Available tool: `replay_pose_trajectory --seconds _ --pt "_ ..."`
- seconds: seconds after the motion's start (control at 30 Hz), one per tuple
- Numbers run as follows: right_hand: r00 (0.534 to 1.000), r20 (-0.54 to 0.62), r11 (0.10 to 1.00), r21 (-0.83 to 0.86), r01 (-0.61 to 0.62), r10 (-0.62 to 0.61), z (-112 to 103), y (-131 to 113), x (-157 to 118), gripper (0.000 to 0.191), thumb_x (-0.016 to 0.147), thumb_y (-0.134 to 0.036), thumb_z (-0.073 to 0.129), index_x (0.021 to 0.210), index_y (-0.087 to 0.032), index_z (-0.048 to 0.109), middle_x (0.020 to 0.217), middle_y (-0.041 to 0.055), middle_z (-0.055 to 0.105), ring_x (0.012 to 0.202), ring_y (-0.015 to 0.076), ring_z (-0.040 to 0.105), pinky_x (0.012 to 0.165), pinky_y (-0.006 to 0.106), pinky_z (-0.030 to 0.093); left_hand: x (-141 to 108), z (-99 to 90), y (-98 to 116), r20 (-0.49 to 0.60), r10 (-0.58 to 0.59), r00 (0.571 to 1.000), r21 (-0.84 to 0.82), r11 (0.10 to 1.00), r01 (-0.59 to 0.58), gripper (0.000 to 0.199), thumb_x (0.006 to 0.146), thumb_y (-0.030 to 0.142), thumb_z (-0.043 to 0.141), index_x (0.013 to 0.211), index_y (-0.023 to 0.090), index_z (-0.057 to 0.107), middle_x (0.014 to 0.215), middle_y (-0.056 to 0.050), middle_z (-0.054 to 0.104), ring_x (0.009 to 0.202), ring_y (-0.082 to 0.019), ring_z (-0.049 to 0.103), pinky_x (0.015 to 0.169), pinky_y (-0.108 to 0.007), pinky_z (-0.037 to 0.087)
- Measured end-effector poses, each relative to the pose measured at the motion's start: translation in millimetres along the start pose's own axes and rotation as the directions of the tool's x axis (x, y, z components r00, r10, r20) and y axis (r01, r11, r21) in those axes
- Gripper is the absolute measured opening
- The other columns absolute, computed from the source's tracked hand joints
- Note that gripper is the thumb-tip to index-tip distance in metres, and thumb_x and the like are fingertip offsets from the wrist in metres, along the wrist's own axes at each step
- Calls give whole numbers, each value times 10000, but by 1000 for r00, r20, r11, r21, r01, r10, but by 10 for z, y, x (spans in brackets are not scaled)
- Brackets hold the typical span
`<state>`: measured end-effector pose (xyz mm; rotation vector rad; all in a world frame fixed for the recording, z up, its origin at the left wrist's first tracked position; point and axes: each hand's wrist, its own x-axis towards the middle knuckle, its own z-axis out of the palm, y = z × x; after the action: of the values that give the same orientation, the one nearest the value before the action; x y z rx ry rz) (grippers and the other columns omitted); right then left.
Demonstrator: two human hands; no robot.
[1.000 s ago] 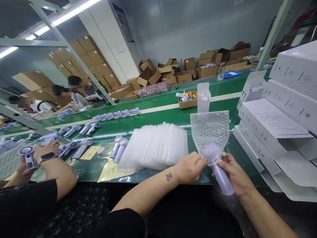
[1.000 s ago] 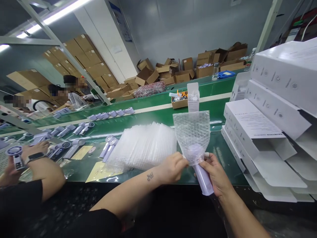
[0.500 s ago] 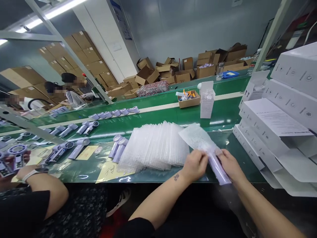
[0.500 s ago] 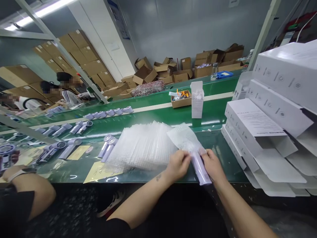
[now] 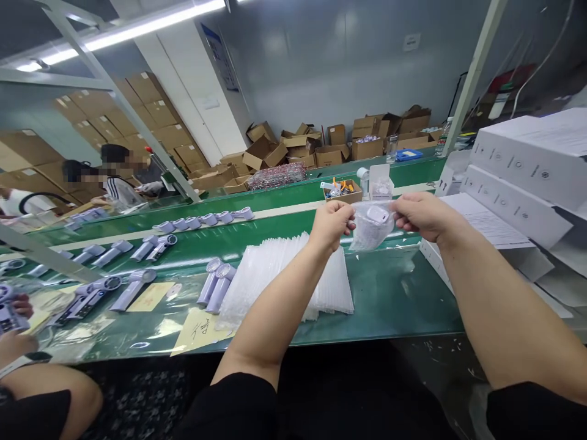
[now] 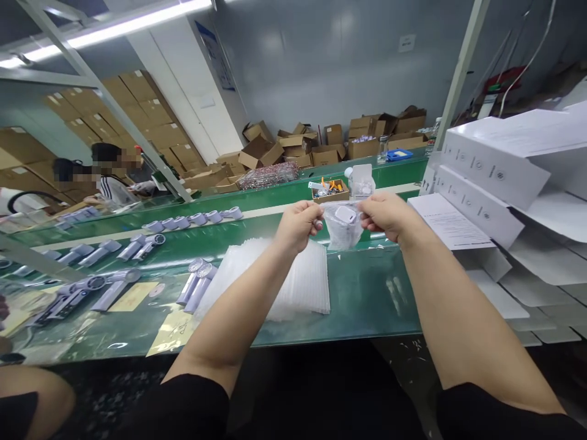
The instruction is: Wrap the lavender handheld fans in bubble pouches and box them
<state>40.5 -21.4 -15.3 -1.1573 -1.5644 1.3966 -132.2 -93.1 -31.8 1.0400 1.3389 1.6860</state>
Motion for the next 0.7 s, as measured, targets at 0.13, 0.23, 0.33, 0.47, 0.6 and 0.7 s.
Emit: replay_pose_trajectory --seconds 0.13,0.23,0.33,0.47,0.6,0.7 --pt "991 94 971 230 72 -96 51 -153 -208 152 767 -133 573 649 -168 485 519 -51 468 357 17 379 282 100 248 -66 -259 74 211 256 943 -29 966 -256 423 667 388 728 1003 169 593 966 -66 623 813 -128 598 642 -196 453" --pt "959 207 913 395 100 -195 255 -109 -390 165 771 -195 571 647 -178 463 458 -71 447 323 26 366 282 112 248 -207 -253 -126 509 280 814 -135 960 -246 1027 439 505 838 1316 212 392 1255 -135 505 1077 -236 543 848 -318 468" --pt "971 81 869 467 162 -224 455 57 -558 212 747 -306 621 669 -182 468 440 -75 474 327 46 403 304 136 309 -479 -85 -333 638 312 704 -96 939 -329 1128 461 476 845 1397 219 269 1298 -150 471 1145 -271 507 940 -380 429" --pt "965 -170 863 436 255 -199 370 341 -891 317 734 -461 636 737 -195 464 548 -53 533 424 77 503 387 177 407 -808 98 -441 496 404 769 129 841 -525 665 667 309 754 1260 209 471 1220 -92 550 1080 -219 542 938 -340 424" --pt "755 -584 953 -221 208 -300 -192 730 -1202 477 743 -502 629 1081 -206 468 797 43 629 616 188 608 547 323 498 -748 11 -463 199 309 930 87 940 -331 275 721 308 697 938 155 624 846 -30 639 735 -134 594 672 -231 473" --pt "697 -560 727 -682 -81 -448 -603 1017 -1205 419 738 -450 631 1032 -166 540 956 142 630 812 297 616 676 417 476 -556 -159 -435 -70 189 979 -115 974 -197 299 653 348 745 813 139 603 647 19 576 517 -74 511 467 -165 385"
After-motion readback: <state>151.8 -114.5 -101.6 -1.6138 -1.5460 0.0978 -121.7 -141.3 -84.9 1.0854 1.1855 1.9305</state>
